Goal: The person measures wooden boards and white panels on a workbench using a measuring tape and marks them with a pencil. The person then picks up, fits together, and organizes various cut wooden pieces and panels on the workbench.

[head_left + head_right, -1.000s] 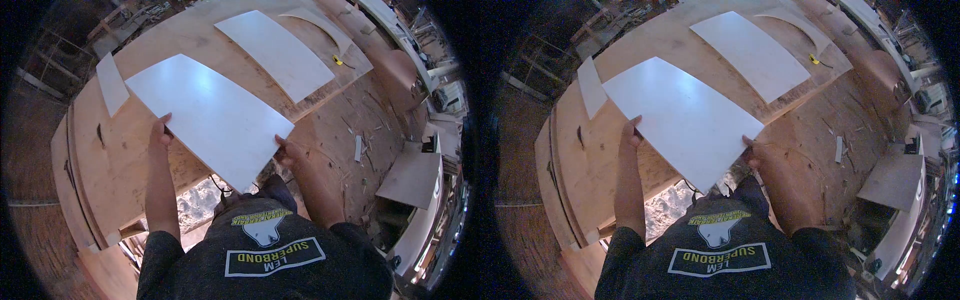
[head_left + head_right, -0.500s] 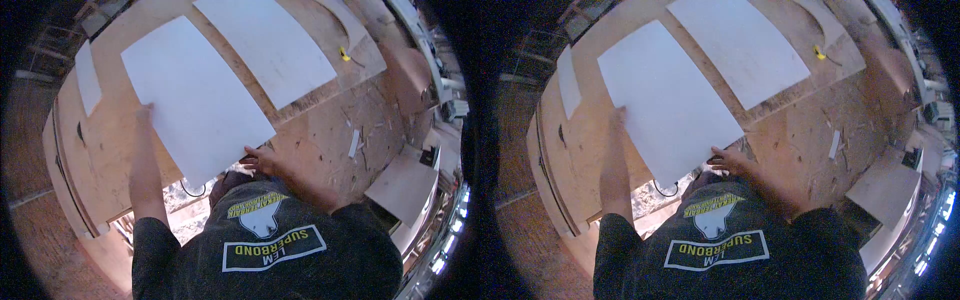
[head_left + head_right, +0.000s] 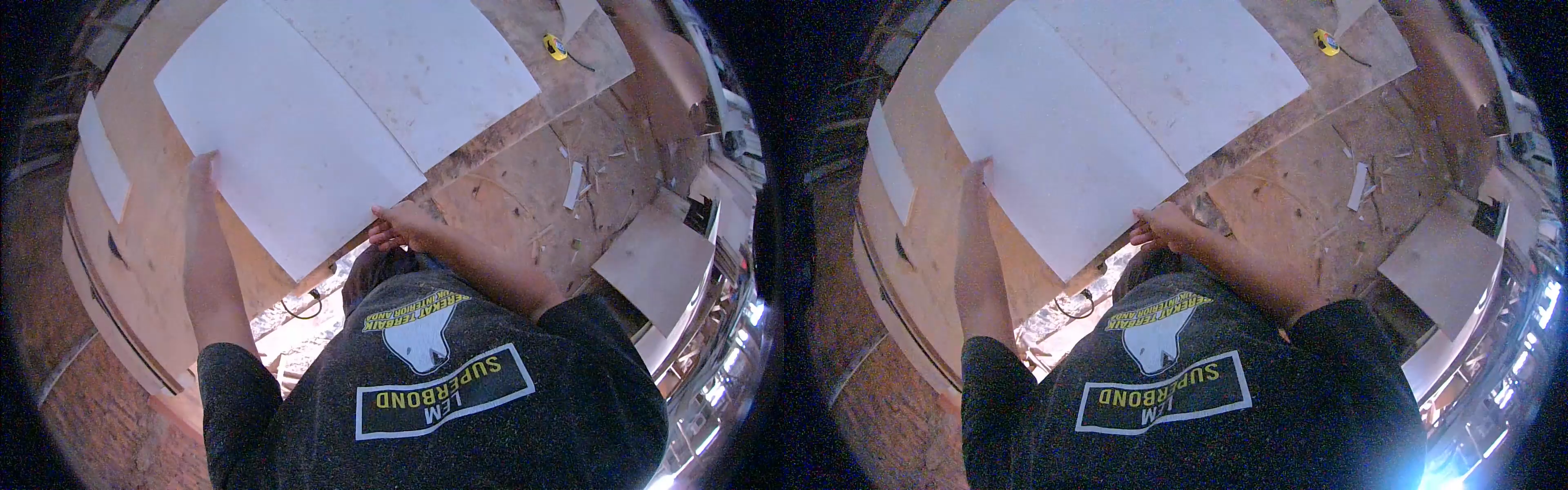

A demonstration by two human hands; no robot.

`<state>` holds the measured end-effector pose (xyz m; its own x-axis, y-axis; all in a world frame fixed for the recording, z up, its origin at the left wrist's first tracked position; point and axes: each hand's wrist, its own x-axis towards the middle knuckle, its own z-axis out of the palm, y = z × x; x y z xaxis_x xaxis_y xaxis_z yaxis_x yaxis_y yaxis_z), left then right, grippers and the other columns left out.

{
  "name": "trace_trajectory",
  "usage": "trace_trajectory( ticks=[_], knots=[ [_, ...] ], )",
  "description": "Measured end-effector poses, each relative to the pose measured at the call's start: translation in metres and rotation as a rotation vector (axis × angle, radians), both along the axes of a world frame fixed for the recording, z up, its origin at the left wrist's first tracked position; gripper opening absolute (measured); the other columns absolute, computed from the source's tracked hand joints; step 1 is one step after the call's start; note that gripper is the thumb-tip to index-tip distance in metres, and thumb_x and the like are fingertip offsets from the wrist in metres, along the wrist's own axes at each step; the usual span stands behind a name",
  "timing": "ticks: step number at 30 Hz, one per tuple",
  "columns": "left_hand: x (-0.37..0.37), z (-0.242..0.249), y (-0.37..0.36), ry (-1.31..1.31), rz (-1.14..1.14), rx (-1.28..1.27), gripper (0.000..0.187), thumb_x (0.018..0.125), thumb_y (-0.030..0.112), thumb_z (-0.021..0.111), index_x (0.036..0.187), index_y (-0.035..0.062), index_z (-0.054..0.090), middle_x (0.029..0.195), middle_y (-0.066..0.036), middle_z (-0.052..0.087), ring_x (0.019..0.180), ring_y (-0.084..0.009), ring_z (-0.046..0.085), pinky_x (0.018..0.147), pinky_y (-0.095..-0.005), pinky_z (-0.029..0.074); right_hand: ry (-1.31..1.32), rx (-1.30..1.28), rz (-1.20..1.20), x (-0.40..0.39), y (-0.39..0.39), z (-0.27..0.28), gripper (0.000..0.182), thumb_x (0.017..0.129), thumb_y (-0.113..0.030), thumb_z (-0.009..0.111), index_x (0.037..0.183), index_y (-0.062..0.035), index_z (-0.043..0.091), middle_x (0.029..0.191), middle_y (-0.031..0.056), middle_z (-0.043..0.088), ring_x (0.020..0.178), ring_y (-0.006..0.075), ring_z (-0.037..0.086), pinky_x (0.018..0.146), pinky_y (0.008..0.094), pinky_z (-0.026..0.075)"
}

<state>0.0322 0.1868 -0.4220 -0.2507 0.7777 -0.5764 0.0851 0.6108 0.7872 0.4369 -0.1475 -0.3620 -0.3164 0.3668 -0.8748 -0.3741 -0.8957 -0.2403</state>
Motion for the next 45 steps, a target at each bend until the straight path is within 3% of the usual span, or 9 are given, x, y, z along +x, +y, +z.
trace_trajectory(
  ticks=[10,13,15,17,21,28,34,40,45],
  knots=[
    [0.043,0.039,-0.015,0.419,-0.147,-0.090,0.070,0.077,0.030,0.079,0.131,-0.0072,0.055,0.124,-0.021,0.062,0.109,-0.0352,0.062,0.093,-0.0485,0.050,-0.045,-0.069,-0.056,-0.010,0.005,-0.007,0.040,0.102,-0.035,0.054,0.114,0.0028,0.055,0.105,0.0171,0.062,0.095,0.0283,0.067,0.073,0.0396,0.061],
    [0.039,-0.007,-0.034,1.006,-0.277,0.053,0.091,0.076,0.045,0.078,0.143,-0.0058,0.042,0.140,-0.026,0.048,0.127,-0.0404,0.049,0.103,-0.0539,0.042,-0.048,-0.050,0.060,-0.002,0.006,0.005,0.041,0.101,-0.036,0.054,0.116,0.0015,0.056,0.106,0.0160,0.064,0.096,0.0263,0.066,0.074,0.0402,0.059],
    [0.078,0.045,-0.084,0.991,-0.186,0.206,0.098,0.078,0.047,0.076,0.150,-0.0031,0.032,0.152,-0.026,0.032,0.142,-0.0437,0.029,0.113,-0.0566,0.027,-0.121,0.028,0.150,0.012,0.009,0.013,0.041,0.100,-0.037,0.056,0.113,0.0016,0.059,0.102,0.0152,0.066,0.090,0.0254,0.068,0.074,0.0394,0.059],
    [0.083,0.015,-0.126,1.047,-0.224,0.639,0.093,0.080,0.046,0.074,0.150,-0.0006,0.035,0.155,-0.022,0.028,0.146,-0.0441,0.017,0.118,-0.0579,0.016,-0.239,0.127,0.254,0.032,0.011,0.028,0.041,0.098,-0.038,0.059,0.108,0.0020,0.064,0.097,0.0136,0.070,0.084,0.0243,0.069,0.074,0.0373,0.058],
    [0.141,0.076,-0.224,1.036,-0.464,0.600,0.079,0.084,0.041,0.072,0.147,0.0050,0.042,0.155,-0.022,0.027,0.145,-0.0408,0.023,0.119,-0.0609,0.008,-1.068,0.676,0.352,0.103,0.023,0.032,0.031,0.094,-0.026,0.063,0.103,0.0027,0.071,0.088,0.0102,0.073,0.085,0.0237,0.071,0.077,0.0333,0.055],
    [0.164,0.068,-0.323,0.995,-0.235,0.418,0.074,0.081,0.035,0.076,0.141,0.0037,0.047,0.153,-0.024,0.031,0.145,-0.0395,0.027,0.118,-0.0605,0.011,-1.807,0.779,0.230,0.262,0.082,0.017,0.052,0.084,-0.034,0.074,0.118,0.0036,0.064,0.107,0.0225,0.070,0.101,0.0365,0.068,0.090,0.0450,0.052],
    [0.272,0.083,-0.316,0.809,-0.430,0.661,0.076,0.087,0.039,0.068,0.146,0.0014,0.041,0.156,-0.022,0.032,0.148,-0.0378,0.024,0.120,-0.0557,0.014,-1.670,0.771,0.341,0.351,0.129,-0.020,0.076,0.089,-0.038,0.068,0.145,0.0029,0.037,0.139,0.0280,0.051,0.133,0.0407,0.046,0.111,0.0459,0.037],
    [0.395,0.085,-0.303,0.906,-0.968,0.464,0.077,0.091,0.048,0.062,0.146,-0.0021,0.040,0.159,-0.017,0.030,0.149,-0.0337,0.023,0.120,-0.0543,0.019,-1.704,0.722,0.560,0.356,0.115,-0.008,0.078,0.089,-0.047,0.067,0.143,0.0026,0.041,0.137,0.0284,0.053,0.125,0.0429,0.054,0.105,0.0491,0.043],
    [0.403,0.082,-0.318,0.872,-0.886,0.479,0.082,0.085,0.032,0.068,0.152,0.0012,0.032,0.161,-0.017,0.025,0.148,-0.0350,0.026,0.119,-0.0543,0.023,-1.644,0.743,0.557,0.363,0.118,0.013,0.069,0.086,-0.050,0.068,0.130,0.0029,0.056,0.123,0.0274,0.062,0.111,0.0433,0.062,0.095,0.0502,0.049]
  ],
)
